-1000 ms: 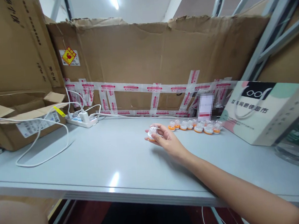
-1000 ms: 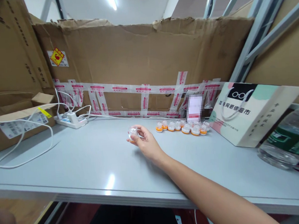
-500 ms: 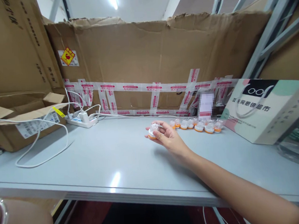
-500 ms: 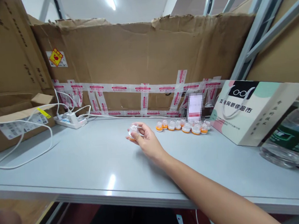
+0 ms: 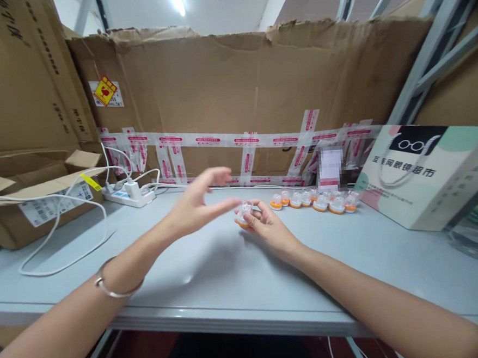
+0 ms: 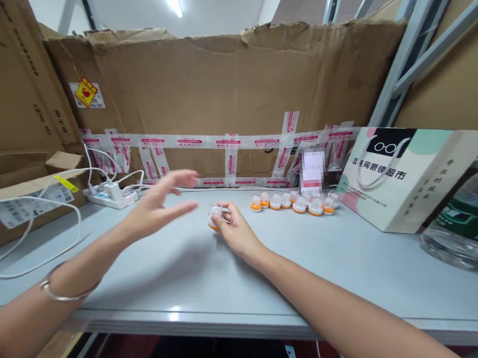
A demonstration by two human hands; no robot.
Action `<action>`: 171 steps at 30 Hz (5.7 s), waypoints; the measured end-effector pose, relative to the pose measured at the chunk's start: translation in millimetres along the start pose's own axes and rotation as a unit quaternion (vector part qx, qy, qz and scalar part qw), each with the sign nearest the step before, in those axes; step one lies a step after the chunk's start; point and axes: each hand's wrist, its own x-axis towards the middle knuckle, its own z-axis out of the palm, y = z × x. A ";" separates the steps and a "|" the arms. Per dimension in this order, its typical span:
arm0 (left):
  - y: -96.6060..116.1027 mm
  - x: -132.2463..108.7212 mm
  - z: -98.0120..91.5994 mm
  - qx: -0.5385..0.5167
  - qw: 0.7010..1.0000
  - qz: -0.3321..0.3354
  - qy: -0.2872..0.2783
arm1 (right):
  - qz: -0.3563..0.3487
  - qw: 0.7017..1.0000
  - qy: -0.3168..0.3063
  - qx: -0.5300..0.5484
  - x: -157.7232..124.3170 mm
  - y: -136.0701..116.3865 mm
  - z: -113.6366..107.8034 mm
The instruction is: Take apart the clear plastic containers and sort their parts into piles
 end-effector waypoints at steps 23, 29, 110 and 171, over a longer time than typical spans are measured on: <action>-72.1 -11.6 61.1 -0.041 0.989 -0.077 -0.122 | -0.070 0.946 0.067 -0.311 9.8 18.9 -7.1; -73.3 -13.8 58.1 -0.041 0.986 -0.089 -0.132 | -0.115 0.961 0.088 -0.234 10.0 2.7 -10.0; -73.8 -11.5 58.5 0.025 0.985 -0.090 -0.142 | -0.139 0.969 0.023 -0.204 8.4 0.9 0.9; -36.9 -18.7 49.2 0.340 0.883 0.295 0.133 | -0.150 0.978 0.042 -0.141 -2.7 -16.8 3.9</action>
